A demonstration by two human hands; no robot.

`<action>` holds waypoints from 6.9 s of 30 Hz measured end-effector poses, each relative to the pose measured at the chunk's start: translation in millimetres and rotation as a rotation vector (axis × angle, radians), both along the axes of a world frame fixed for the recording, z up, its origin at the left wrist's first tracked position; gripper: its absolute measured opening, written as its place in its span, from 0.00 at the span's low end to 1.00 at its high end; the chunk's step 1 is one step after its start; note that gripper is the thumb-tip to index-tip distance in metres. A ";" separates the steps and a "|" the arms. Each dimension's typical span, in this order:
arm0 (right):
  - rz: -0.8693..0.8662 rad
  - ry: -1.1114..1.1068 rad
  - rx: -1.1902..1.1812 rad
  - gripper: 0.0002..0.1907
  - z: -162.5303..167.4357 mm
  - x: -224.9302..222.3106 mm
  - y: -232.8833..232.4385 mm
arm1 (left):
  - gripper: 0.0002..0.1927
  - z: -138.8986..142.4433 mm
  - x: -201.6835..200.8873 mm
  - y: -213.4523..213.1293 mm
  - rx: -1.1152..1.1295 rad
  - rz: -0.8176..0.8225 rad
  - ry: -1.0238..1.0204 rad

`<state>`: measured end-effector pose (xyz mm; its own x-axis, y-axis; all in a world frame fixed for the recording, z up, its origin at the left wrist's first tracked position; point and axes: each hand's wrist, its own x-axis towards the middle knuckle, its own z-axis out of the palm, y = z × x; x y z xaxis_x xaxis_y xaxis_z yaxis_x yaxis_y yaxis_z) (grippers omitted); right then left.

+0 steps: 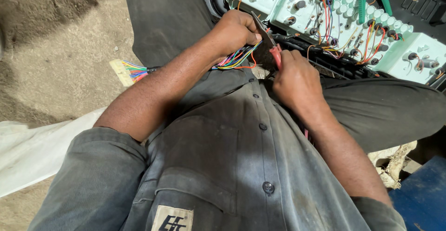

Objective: The person sits on the floor and works on an open electronic device, stripping and twisting colored wires, then using pliers and a screwdriver to connect them to terminals inside the device.

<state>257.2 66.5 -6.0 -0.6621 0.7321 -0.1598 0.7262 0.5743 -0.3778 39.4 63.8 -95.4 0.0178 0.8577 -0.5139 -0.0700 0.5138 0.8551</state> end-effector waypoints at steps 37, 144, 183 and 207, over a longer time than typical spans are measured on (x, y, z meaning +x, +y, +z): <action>-0.022 0.124 -0.035 0.24 17.2 6.6 -13.6 | 0.11 31.4 -22.8 -6.2 -0.107 -0.096 -0.233; -0.706 0.813 -1.624 0.19 -10.5 25.4 44.3 | 0.09 24.1 -13.7 -3.9 0.023 -0.008 -0.163; -0.753 1.209 -1.698 0.20 -81.2 -54.5 8.1 | 0.08 26.1 -48.1 9.7 0.270 -0.100 0.197; -0.576 1.103 -1.524 0.18 -93.6 -56.8 -1.3 | 0.22 72.9 -80.2 13.1 0.403 0.280 0.001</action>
